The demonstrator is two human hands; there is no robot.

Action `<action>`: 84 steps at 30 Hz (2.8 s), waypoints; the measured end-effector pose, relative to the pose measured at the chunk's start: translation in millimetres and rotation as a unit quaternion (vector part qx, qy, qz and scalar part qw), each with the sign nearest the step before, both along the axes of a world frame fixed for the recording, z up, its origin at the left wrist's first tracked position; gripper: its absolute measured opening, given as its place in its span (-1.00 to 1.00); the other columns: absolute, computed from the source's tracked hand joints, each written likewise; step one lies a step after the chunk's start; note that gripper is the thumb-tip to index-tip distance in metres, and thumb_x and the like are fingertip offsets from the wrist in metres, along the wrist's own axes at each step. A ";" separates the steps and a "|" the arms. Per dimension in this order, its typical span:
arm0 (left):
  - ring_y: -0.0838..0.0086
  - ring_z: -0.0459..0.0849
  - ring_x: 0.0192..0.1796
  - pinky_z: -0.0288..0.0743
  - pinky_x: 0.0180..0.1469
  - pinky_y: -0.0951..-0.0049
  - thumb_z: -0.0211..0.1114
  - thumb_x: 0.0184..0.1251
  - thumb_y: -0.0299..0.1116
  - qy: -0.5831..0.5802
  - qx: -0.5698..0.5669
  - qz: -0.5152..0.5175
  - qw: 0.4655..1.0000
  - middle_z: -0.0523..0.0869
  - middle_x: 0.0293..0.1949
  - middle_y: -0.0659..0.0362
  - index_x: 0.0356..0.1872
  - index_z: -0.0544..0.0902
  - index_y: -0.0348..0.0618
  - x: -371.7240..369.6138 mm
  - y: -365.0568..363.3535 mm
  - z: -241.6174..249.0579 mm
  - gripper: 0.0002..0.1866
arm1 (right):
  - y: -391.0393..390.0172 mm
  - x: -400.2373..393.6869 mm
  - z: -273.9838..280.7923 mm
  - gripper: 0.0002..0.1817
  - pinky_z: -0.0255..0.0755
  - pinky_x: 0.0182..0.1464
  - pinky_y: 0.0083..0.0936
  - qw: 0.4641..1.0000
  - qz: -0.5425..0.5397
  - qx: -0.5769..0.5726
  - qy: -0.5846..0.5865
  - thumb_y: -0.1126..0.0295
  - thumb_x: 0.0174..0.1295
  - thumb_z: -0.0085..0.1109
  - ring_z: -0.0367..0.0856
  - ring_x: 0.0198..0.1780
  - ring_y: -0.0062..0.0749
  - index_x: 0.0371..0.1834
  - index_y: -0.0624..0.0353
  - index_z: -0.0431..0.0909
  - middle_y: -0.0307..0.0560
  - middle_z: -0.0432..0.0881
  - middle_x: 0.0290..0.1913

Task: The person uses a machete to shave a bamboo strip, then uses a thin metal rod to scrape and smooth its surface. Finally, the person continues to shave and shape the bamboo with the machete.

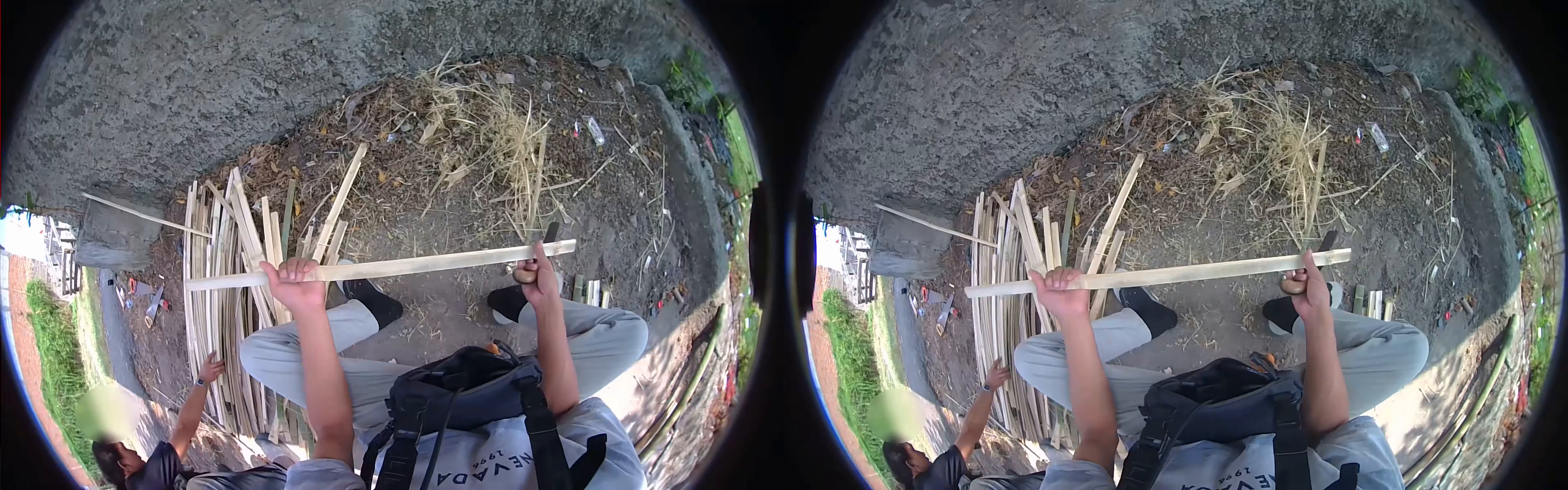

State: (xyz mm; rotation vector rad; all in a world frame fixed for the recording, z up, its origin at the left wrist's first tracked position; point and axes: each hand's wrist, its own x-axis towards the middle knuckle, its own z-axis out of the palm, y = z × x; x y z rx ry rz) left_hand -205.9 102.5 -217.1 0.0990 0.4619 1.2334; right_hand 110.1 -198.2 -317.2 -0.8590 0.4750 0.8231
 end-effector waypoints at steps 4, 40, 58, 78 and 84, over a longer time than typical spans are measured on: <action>0.59 0.10 -0.76 0.13 -0.53 0.50 -0.07 0.55 0.10 0.028 0.187 -0.002 0.982 0.21 -0.82 0.34 -0.78 0.30 0.05 -32.0 -0.5 66.7 -0.38 | -12.8 -2.8 -32.4 -0.66 0.48 -0.43 -0.50 0.995 0.081 -0.059 -0.002 0.11 0.30 0.29 0.36 -0.59 -0.59 -0.50 0.03 0.43 -0.40 0.31 -0.62; 0.42 0.33 -0.68 0.36 -0.39 0.33 -0.05 0.54 -0.22 0.302 0.447 -0.104 0.836 0.33 -0.77 0.17 -0.73 0.33 -0.09 114.6 -84.3 143.2 -0.49 | -8.1 6.3 -0.9 -0.63 0.41 -0.30 -0.37 0.823 0.037 -0.443 -0.354 0.21 0.29 0.14 0.58 -0.45 -0.38 -0.07 0.35 0.61 -0.07 0.62 -0.52; 0.34 0.42 -0.51 0.41 -0.24 0.20 -0.03 0.43 -0.06 0.308 0.417 -0.076 0.852 0.34 -0.70 0.16 -0.63 0.35 -0.10 86.1 -48.5 180.5 -0.55 | -2.0 -3.7 3.0 -0.58 0.43 -0.29 -0.20 0.799 0.083 -0.440 -0.401 0.12 0.33 0.10 0.66 -0.42 -0.05 -0.18 0.37 0.60 0.15 0.63 -0.52; 0.48 0.18 -0.72 0.15 -0.53 0.41 0.02 0.45 0.06 0.332 0.350 0.090 0.871 0.16 -0.80 0.26 -0.68 0.23 0.03 98.1 -33.1 194.7 -0.49 | 6.9 -33.9 -29.8 -0.46 0.42 -0.54 -0.31 0.741 0.340 -0.413 -0.407 0.05 0.34 0.09 0.60 -0.65 -0.28 -0.58 0.37 0.53 -0.02 0.50 -0.73; 0.56 -0.06 -0.77 -0.08 -0.67 0.45 -0.03 0.49 0.00 0.242 0.453 -0.052 0.857 0.06 -0.84 0.31 -0.71 0.11 0.07 96.0 -34.9 188.8 -0.46 | 29.1 -54.4 18.3 -0.45 0.42 -0.33 -0.09 0.750 0.375 -0.338 -0.427 0.06 0.34 0.07 0.60 -0.49 0.17 -0.50 0.45 0.59 0.32 0.53 -0.61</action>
